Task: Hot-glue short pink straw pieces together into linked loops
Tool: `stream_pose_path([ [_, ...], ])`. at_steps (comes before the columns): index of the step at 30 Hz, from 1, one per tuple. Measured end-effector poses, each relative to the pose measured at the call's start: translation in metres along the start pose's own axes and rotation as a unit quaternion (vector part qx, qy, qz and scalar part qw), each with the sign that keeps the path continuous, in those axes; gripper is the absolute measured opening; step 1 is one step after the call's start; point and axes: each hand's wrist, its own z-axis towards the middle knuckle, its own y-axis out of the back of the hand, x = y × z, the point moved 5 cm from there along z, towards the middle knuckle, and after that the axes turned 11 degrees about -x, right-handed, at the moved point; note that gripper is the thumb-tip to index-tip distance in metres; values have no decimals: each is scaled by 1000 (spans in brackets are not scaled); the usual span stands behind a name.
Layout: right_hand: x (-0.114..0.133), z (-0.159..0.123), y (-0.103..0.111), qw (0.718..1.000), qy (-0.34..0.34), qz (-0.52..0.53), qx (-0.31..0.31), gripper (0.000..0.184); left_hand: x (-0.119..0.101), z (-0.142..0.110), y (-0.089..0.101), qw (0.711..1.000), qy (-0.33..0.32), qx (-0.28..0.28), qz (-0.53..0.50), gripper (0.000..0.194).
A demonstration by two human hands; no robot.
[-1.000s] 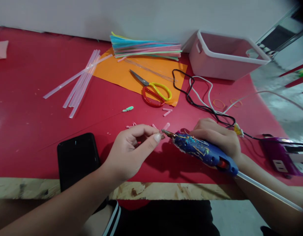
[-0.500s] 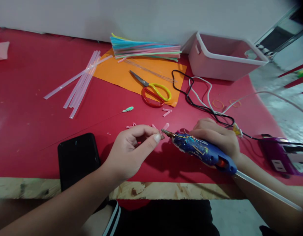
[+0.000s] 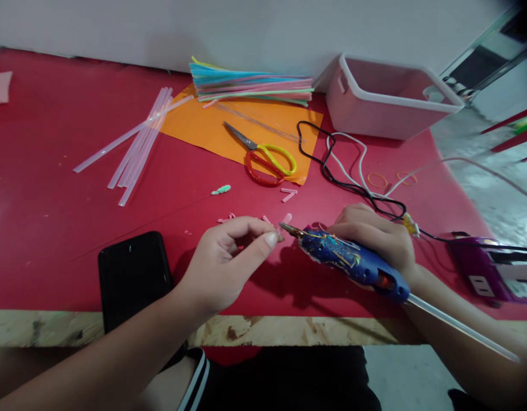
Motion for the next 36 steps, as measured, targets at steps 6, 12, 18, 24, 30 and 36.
stream_pose_path([
  [6, -2, -3, 0, 1000, -10, -4, -1, 27, -1, 0, 0, 1000, -4, 0, -5, 10],
  [12, -3, -3, 1, 1000, -16, -10, -3, 20, -1, 0, 0, 1000, -14, -2, 1, 11],
  [18, -3, -2, 1, 1000, -5, -6, 0, 20, -1, 0, -1, 1000, -9, -1, 0, 10],
  [24, -4, -3, 1, 1000, -14, -6, -10, 21, -1, 1, 1, 1000, -11, -5, 0, 11],
  [30, -3, -2, 1, 1000, -13, -9, -3, 21, 0, -1, 1, 1000, -13, -1, -7, 12],
  [36, -4, -2, 2, 1000, -16, -8, -11, 18, -1, 0, 1, 1000, -7, -9, -10, 11],
])
